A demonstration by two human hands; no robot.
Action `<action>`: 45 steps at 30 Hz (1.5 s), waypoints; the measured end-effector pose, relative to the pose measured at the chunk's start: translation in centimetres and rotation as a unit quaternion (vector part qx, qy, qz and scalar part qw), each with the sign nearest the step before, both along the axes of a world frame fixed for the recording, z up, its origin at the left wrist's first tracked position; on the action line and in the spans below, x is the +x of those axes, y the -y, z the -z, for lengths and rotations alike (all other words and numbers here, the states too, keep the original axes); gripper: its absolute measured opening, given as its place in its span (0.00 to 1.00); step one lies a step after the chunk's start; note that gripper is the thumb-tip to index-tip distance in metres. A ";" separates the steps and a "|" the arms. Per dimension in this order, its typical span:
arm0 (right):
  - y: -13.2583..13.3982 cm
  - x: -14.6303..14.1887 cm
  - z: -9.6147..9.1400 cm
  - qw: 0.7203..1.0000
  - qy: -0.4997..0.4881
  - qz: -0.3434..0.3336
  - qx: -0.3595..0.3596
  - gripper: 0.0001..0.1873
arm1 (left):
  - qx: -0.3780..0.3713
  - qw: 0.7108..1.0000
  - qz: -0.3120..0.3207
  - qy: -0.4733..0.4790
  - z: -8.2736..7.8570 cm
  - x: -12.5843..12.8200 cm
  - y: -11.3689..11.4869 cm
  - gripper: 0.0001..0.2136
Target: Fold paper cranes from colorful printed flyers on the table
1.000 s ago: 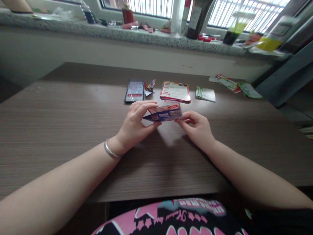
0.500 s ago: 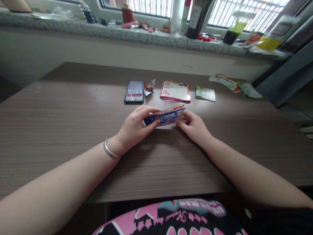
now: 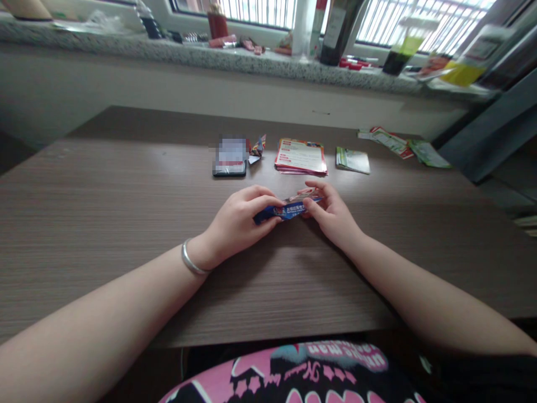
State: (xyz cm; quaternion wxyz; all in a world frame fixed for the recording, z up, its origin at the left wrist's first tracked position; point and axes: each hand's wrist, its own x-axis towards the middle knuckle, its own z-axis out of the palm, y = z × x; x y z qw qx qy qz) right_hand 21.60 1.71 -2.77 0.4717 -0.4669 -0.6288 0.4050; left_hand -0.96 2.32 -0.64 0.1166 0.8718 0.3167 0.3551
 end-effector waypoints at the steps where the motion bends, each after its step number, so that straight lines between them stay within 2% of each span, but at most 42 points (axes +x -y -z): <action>1: 0.0 0.0 0.0 1.000 -0.001 0.000 -0.001 0.22 | -0.003 1.000 0.003 -0.007 0.0 0.0 0.0 0.10; 7: 0.1 -0.3 -0.2 1.000 0.014 0.014 0.007 0.18 | -0.014 0.999 -0.002 -0.029 -0.2 0.1 0.3 0.10; 16: 0.4 -0.6 -0.8 0.999 0.044 -0.012 0.028 0.22 | -0.042 0.997 -0.034 -0.062 -0.3 0.2 0.4 0.11; 22: 0.2 -0.4 -0.8 0.999 0.035 -0.027 0.017 0.24 | -0.059 0.994 -0.046 -0.077 -0.2 0.1 0.4 0.11; 31: -0.7 0.8 0.2 0.998 0.049 0.028 0.009 0.30 | -0.112 0.987 -0.045 -0.107 -0.2 -0.4 0.2 0.16; 35: -1.1 1.4 0.4 0.998 0.041 0.036 -0.007 0.32 | -0.109 0.981 -0.039 -0.156 -0.1 -0.8 0.0 0.18; 40: -1.5 2.7 0.4 0.994 0.098 0.037 0.003 0.28 | -0.089 0.971 -0.032 -0.219 -0.1 -1.2 -0.2 0.26; 45: -2.0 3.9 0.3 0.979 0.197 0.042 -0.004 0.21 | -0.073 0.971 -0.032 -0.224 0.3 -1.4 -0.3 0.24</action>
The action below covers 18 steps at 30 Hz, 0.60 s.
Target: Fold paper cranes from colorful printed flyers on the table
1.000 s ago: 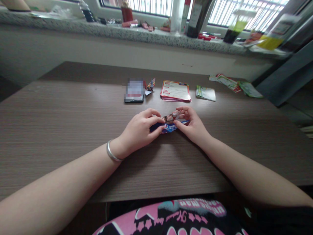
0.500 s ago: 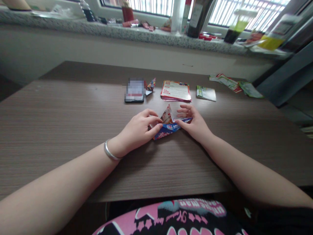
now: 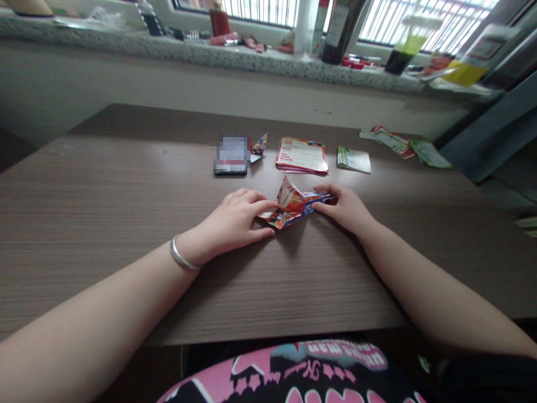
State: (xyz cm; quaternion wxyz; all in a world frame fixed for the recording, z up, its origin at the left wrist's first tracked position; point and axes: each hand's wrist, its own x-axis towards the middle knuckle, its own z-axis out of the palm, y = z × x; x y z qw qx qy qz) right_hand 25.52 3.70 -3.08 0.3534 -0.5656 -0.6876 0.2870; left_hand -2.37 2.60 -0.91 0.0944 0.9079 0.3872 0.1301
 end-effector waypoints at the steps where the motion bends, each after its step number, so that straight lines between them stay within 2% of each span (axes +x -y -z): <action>1: 0.0 0.1 -0.1 1.000 0.016 -0.005 -0.003 0.19 | 0.003 1.000 -0.001 0.006 0.1 0.0 0.0 0.23; 9: 0.0 0.2 -0.1 0.999 0.024 -0.042 -0.020 0.20 | 0.021 0.999 -0.007 0.049 0.6 0.0 -0.4 0.18; 18: 0.4 -0.7 -0.5 0.998 0.026 -0.055 0.004 0.19 | 0.010 0.995 -0.019 0.093 0.6 0.2 -0.5 0.16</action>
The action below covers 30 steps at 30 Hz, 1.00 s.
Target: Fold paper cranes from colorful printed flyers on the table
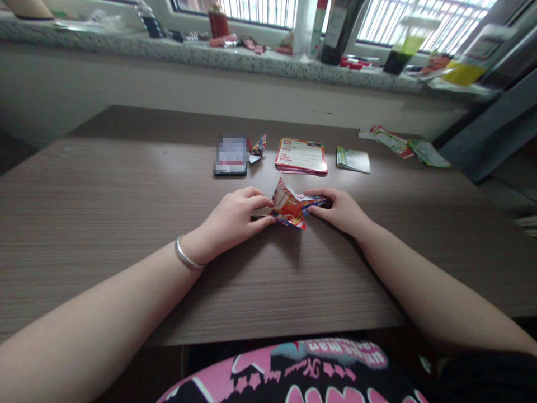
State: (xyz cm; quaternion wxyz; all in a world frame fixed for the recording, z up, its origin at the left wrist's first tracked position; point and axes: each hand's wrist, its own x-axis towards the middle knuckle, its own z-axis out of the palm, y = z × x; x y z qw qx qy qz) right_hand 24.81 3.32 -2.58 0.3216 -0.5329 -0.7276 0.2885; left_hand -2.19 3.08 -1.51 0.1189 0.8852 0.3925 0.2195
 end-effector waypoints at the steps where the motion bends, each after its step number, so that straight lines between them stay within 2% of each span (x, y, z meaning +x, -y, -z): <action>1: 0.0 -0.1 0.0 1.000 -0.001 -0.005 0.001 0.19 | 0.002 1.000 -0.002 0.001 0.0 0.0 0.0 0.16; 8: 0.3 -0.5 -0.2 1.000 -0.016 -0.020 0.007 0.17 | -0.005 0.999 -0.051 -0.008 0.0 0.1 0.0 0.15; 16: 0.8 -1.3 -1.0 0.999 -0.019 -0.039 0.015 0.13 | -0.012 0.998 -0.054 -0.018 0.1 0.3 -0.1 0.15; 22: 0.9 -1.4 -0.8 0.999 -0.034 -0.036 0.004 0.13 | -0.013 0.997 -0.071 -0.034 0.0 0.3 0.0 0.17; 26: 0.8 -0.9 -0.4 0.991 -0.085 -0.095 -0.040 0.18 | -0.022 0.994 -0.095 -0.057 -0.2 0.3 0.1 0.19; 30: 0.8 -0.6 0.0 0.985 -0.096 -0.137 -0.049 0.22 | -0.033 0.991 -0.106 -0.077 -0.3 0.3 -0.1 0.22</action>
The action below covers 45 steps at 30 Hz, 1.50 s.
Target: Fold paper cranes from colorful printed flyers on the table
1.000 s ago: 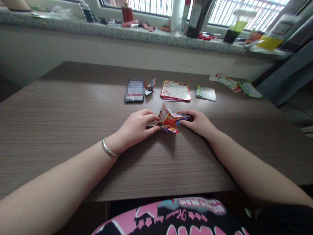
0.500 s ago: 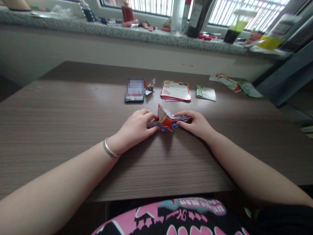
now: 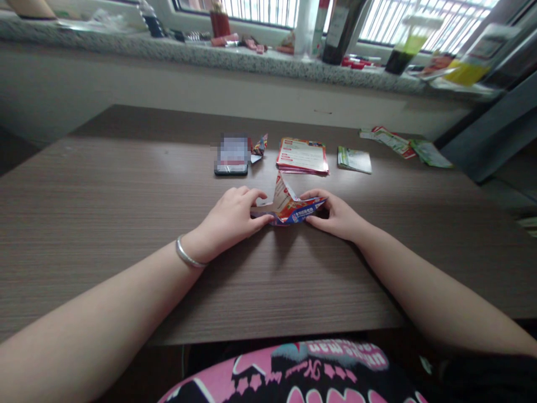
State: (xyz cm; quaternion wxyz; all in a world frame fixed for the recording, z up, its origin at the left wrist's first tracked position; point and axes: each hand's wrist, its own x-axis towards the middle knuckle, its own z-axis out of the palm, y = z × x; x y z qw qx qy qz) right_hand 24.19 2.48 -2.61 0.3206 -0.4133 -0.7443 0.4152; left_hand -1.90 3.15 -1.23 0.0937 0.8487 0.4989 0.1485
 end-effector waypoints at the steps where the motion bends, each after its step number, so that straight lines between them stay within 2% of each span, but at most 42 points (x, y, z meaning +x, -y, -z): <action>1: 0.0 0.0 0.1 1.000 0.003 -0.001 0.002 0.22 | -0.001 1.000 0.001 -0.004 0.0 0.0 0.0 0.23; 13: -0.3 -0.1 0.3 0.997 0.039 0.041 0.053 0.13 | -0.022 0.999 0.035 -0.010 -0.4 -0.4 -0.1 0.20; 19: -0.6 0.1 0.3 0.985 0.068 0.028 0.157 0.13 | -0.029 0.997 0.066 0.026 -0.1 -0.4 -0.4 0.18; 21: -0.6 0.1 0.3 0.986 0.060 0.033 0.150 0.13 | -0.029 0.996 0.068 0.049 0.0 -0.5 -0.4 0.17; 25: -0.3 -0.1 0.2 0.993 0.061 0.057 0.088 0.10 | -0.067 0.988 0.062 0.127 0.1 -0.4 -0.3 0.16; 29: -0.2 -0.2 0.0 0.991 0.067 0.070 0.091 0.08 | -0.102 0.973 0.036 0.202 0.1 0.0 -0.2 0.18; 33: -0.2 -0.1 0.1 0.992 0.074 0.079 0.070 0.09 | -0.158 0.943 -0.009 0.293 0.2 0.3 -0.2 0.24; 36: -0.3 -0.1 0.2 0.993 0.070 0.077 0.052 0.09 | -0.182 0.912 -0.017 0.366 0.5 0.4 -0.3 0.29; 40: -0.3 -0.1 0.3 0.994 0.047 0.090 0.049 0.07 | -0.187 0.890 -0.014 0.417 0.8 0.5 -0.4 0.28; 45: -0.2 -0.4 0.2 0.994 0.002 0.103 0.019 0.07 | -0.210 0.839 -0.015 0.501 0.6 0.8 -0.2 0.28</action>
